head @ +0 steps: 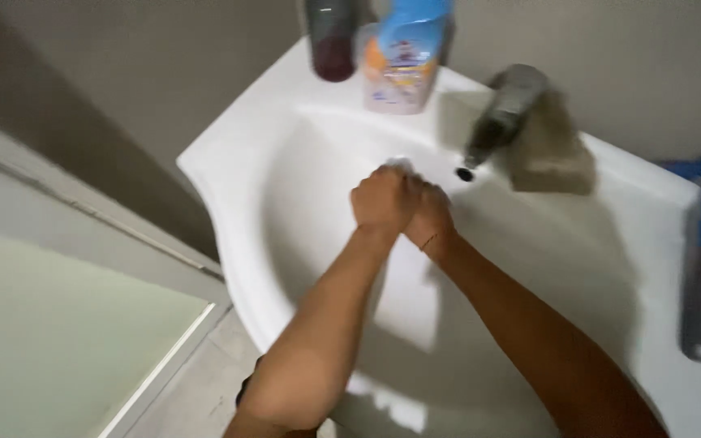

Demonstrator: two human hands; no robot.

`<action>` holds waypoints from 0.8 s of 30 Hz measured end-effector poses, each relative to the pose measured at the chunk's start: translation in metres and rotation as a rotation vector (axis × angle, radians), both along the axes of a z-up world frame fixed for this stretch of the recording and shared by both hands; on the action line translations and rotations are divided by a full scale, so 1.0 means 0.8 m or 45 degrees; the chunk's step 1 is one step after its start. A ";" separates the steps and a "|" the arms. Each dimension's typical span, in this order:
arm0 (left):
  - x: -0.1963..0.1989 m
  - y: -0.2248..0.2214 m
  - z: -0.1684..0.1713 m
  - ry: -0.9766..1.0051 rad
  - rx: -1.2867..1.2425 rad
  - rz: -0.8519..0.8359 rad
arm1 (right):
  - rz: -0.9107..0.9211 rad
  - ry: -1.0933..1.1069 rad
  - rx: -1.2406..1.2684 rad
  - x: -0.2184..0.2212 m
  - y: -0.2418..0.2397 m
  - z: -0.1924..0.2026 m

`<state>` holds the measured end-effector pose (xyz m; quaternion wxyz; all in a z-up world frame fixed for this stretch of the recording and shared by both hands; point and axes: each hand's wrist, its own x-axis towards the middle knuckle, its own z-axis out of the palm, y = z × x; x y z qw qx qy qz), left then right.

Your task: Scrubbing the interior and rim of a bathroom sink with a brush and rinsing with water.

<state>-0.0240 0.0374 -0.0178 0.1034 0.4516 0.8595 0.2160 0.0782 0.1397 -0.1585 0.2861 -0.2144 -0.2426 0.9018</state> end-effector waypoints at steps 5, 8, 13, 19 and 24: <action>0.006 -0.008 0.024 -0.011 0.477 0.115 | 0.380 -0.846 1.060 0.010 -0.002 0.014; 0.001 -0.010 0.023 -0.036 0.474 0.086 | 0.562 -1.370 1.712 0.017 0.001 0.027; -0.003 0.006 -0.006 -0.046 0.483 0.084 | 0.892 -1.999 2.319 0.074 -0.008 0.062; 0.002 0.006 -0.019 -0.111 0.450 -0.053 | 1.261 -1.898 2.171 0.139 -0.093 0.164; 0.002 0.010 -0.023 -0.119 0.331 -0.035 | 1.075 -2.072 2.280 0.123 -0.051 0.120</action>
